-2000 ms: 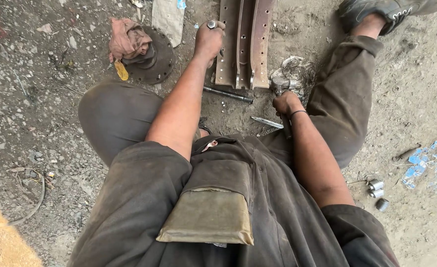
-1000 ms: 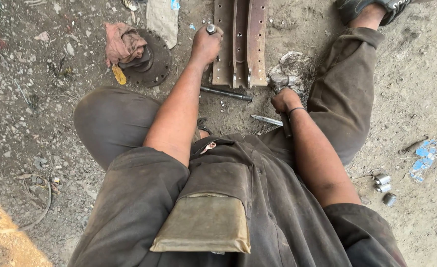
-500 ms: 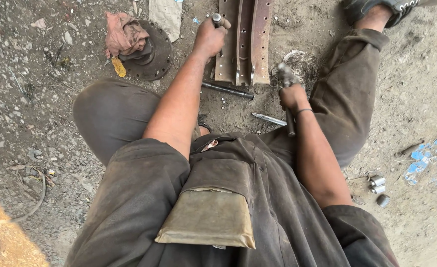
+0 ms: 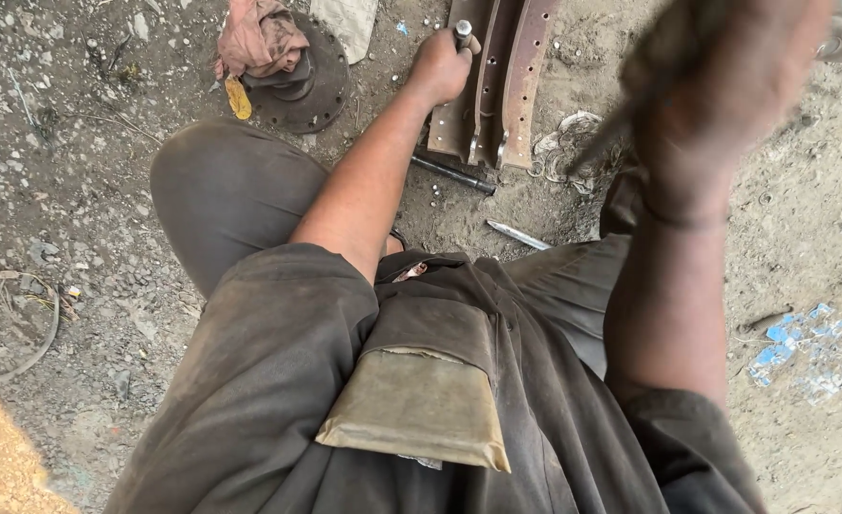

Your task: The person sits on the ground and uses a hammer and punch to drive pins into a brake shoe assembly. They repeatedly align the components and strike the pins to secure them, occasionally adjusting the parts with their hands.

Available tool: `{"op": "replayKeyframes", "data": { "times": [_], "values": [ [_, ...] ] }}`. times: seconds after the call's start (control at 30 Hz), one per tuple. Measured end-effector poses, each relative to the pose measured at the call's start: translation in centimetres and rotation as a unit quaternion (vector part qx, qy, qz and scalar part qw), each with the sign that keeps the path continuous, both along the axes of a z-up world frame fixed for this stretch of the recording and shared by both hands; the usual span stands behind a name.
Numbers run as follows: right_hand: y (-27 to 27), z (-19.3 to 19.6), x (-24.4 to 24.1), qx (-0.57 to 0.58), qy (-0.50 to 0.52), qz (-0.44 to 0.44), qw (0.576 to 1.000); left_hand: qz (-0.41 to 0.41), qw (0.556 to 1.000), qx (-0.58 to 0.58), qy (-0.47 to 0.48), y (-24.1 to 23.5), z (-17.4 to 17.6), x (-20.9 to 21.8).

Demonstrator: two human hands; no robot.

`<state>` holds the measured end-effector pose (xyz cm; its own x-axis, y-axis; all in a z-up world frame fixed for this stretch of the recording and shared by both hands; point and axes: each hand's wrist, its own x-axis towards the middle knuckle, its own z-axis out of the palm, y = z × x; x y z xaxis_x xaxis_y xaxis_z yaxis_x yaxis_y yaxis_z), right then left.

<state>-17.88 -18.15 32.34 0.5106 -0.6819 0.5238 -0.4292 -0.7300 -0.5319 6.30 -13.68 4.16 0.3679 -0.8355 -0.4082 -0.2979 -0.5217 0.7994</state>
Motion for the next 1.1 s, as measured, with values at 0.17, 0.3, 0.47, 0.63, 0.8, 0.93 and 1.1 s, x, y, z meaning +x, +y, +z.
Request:
{"op": "replayKeyframes", "data": {
  "times": [0.17, 0.3, 0.47, 0.63, 0.8, 0.93, 1.1],
  "values": [
    [0.5, -10.5, 7.6, 0.033, 0.221, 0.0, 0.975, -0.003, 1.0, -0.003, -0.006, 0.3, -1.6, 0.1],
    [1.5, -13.2, 5.7, 0.369, 0.223, 0.036, 0.901, -0.024, 0.989, -0.143, -0.017, 1.4, -3.1, 0.8],
    [5.0, -10.2, 2.2, 0.47, 0.087, -0.06, 0.876, 0.015, 0.998, -0.033, 0.054, 1.8, -2.5, 0.3],
    [9.7, -11.2, -2.0, 0.541, 0.033, -0.119, 0.832, 0.096, 0.993, -0.02, 0.064, -0.7, 0.0, 0.4],
    [12.5, -16.0, -5.6, 0.539, 0.173, -0.121, 0.816, 0.091, 0.992, -0.089, 0.027, -0.7, 1.2, 0.3],
    [14.2, -18.5, -5.9, 0.481, 0.188, -0.098, 0.851, 0.127, 0.985, -0.109, 0.041, -0.7, 3.4, 0.8],
    [13.2, -17.8, -5.4, 0.518, 0.231, -0.123, 0.815, 0.126, 0.985, -0.118, 0.028, 1.5, 5.9, -0.3]
  ]
}}
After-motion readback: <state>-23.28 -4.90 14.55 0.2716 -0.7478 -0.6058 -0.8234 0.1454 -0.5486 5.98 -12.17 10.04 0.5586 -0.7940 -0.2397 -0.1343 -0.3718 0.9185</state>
